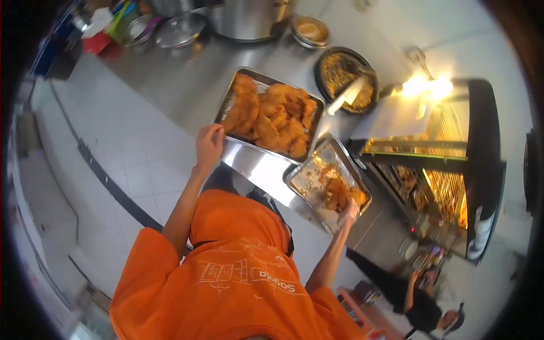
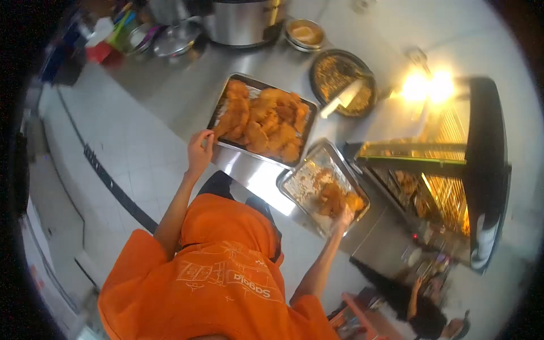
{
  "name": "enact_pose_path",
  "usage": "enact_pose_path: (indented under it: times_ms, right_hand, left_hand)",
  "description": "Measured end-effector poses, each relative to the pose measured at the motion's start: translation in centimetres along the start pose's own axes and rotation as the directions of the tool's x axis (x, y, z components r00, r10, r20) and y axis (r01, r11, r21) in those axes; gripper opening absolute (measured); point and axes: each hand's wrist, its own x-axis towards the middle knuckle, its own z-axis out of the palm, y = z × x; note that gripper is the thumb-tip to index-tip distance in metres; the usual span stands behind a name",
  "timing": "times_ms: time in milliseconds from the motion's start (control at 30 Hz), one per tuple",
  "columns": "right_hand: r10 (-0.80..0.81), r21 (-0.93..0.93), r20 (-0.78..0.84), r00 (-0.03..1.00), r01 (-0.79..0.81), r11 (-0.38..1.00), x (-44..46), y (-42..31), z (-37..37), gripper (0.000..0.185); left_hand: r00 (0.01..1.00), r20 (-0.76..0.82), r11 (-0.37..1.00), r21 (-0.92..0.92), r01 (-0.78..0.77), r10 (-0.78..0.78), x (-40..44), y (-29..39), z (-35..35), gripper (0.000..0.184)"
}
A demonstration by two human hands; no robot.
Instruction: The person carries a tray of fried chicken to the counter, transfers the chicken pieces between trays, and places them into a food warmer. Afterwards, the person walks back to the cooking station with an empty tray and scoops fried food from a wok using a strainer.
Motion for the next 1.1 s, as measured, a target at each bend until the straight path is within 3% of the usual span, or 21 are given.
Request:
enact_pose_path:
  times_ms: [33,67,100,133,200,233,267,300,400,433,467,533,667,733,800,867,900,933,1000,1033,1100]
  right_hand:
    - [0.204,0.228,0.121,0.971,-0.227,0.947,-1.9,-4.5,2.5,0.033]
    - [0.202,0.214,0.159,0.966,-0.233,0.949,-0.4,-3.3,3.2,0.033]
    - [-0.035,-0.046,0.268,0.963,0.049,0.998,1.8,-0.7,3.5,0.034]
    - [-0.234,-0.252,0.419,0.877,0.360,0.898,3.3,0.7,4.0,0.035]
    - [-0.267,-0.319,0.667,0.696,0.590,0.742,2.4,-4.9,12.3,0.034]
    - [-0.197,-0.174,0.744,0.638,0.471,0.865,-1.6,-13.0,19.3,0.035]
    - [-0.227,-0.179,0.759,0.610,0.532,0.828,-4.9,-17.4,24.3,0.038]
    - [-0.292,-0.170,0.839,0.459,0.731,0.661,-4.8,-17.4,27.5,0.048]
    - [-0.174,-0.059,0.980,0.096,0.976,0.208,-7.8,-20.6,37.0,0.051]
    - [-0.147,0.031,0.989,-0.022,0.998,0.056,-8.6,-20.5,39.2,0.050]
    - [-0.147,0.032,0.989,-0.023,0.998,0.060,-8.9,-18.7,41.4,0.050]
    - [-0.128,0.188,0.959,-0.253,0.906,-0.379,-9.3,-14.0,43.9,0.046]
    - [-0.028,0.193,0.979,-0.202,0.961,-0.197,-11.0,-16.0,44.3,0.043]
    - [-0.165,0.310,0.949,-0.268,0.884,0.351,-8.8,-16.8,43.0,0.043]
    - [-0.398,0.253,0.916,-0.054,0.847,0.467,-7.3,-16.9,38.6,0.045]
    - [-0.525,0.166,0.835,0.165,0.834,0.526,-5.3,-16.5,32.8,0.045]
    - [-0.557,0.042,0.765,0.324,0.837,0.546,-4.3,-15.1,29.7,0.043]
    - [-0.442,-0.187,0.739,0.508,0.785,0.590,-4.8,-16.4,26.2,0.040]
    - [-0.515,-0.389,0.602,0.610,0.787,0.478,-3.2,-13.4,19.4,0.034]
    - [-0.497,-0.382,0.503,0.707,0.698,0.606,-2.4,-10.5,15.8,0.031]
    - [-0.460,-0.358,0.366,0.809,0.578,0.733,-1.6,-7.2,10.3,0.028]
  left_hand:
    - [1.000,-0.010,1.000,-0.008,0.002,-0.002,0.3,-0.1,-0.1,0.010]
    - [1.000,-0.015,1.000,-0.020,0.000,0.000,0.5,-0.3,-0.3,0.010]
    - [0.999,-0.035,1.000,-0.002,0.016,-0.016,0.5,-0.9,-0.4,0.010]
    - [0.991,-0.008,0.991,-0.026,0.131,-0.131,0.3,-1.6,-0.2,0.011]
    - [0.960,-0.011,0.952,-0.137,0.275,-0.279,0.5,-2.4,0.7,0.013]
    - [0.958,-0.025,0.950,-0.138,0.280,-0.286,0.6,-2.7,1.1,0.013]
    - [0.945,-0.028,0.933,-0.166,0.318,-0.327,0.9,-3.0,1.4,0.014]
    - [0.930,-0.029,0.915,-0.193,0.354,-0.366,1.1,-3.2,1.5,0.016]
    - [0.882,-0.065,0.835,-0.359,0.416,-0.467,2.7,-2.7,1.7,0.018]
    - [0.883,-0.068,0.838,-0.355,0.414,-0.465,3.6,-2.3,1.6,0.018]
    - [0.859,-0.106,0.822,-0.371,0.433,-0.501,4.3,-1.6,1.2,0.018]
    - [0.827,-0.133,0.797,-0.385,0.465,-0.546,4.1,-1.0,0.9,0.019]
    - [0.843,-0.025,0.786,-0.378,0.489,-0.537,2.7,-1.9,1.4,0.015]
    - [0.851,0.045,0.756,-0.436,0.489,-0.524,1.9,-2.0,1.7,0.016]
    - [0.939,0.061,0.920,-0.187,0.343,-0.338,2.1,-1.4,1.6,0.020]
    - [0.974,-0.006,0.967,-0.117,0.226,-0.228,3.0,-1.0,1.8,0.023]
    - [0.991,-0.061,0.993,-0.037,0.116,-0.118,3.4,-0.9,2.0,0.026]
    - [0.994,-0.048,0.994,-0.041,0.096,-0.098,4.0,-0.8,2.2,0.026]
    - [0.995,-0.103,0.998,0.068,0.007,0.000,5.6,-0.9,3.4,0.029]
    - [0.997,-0.078,0.998,0.052,-0.023,0.027,6.4,-1.4,4.2,0.029]
    - [0.978,0.021,0.974,-0.088,0.207,-0.206,8.1,-3.2,5.4,0.032]
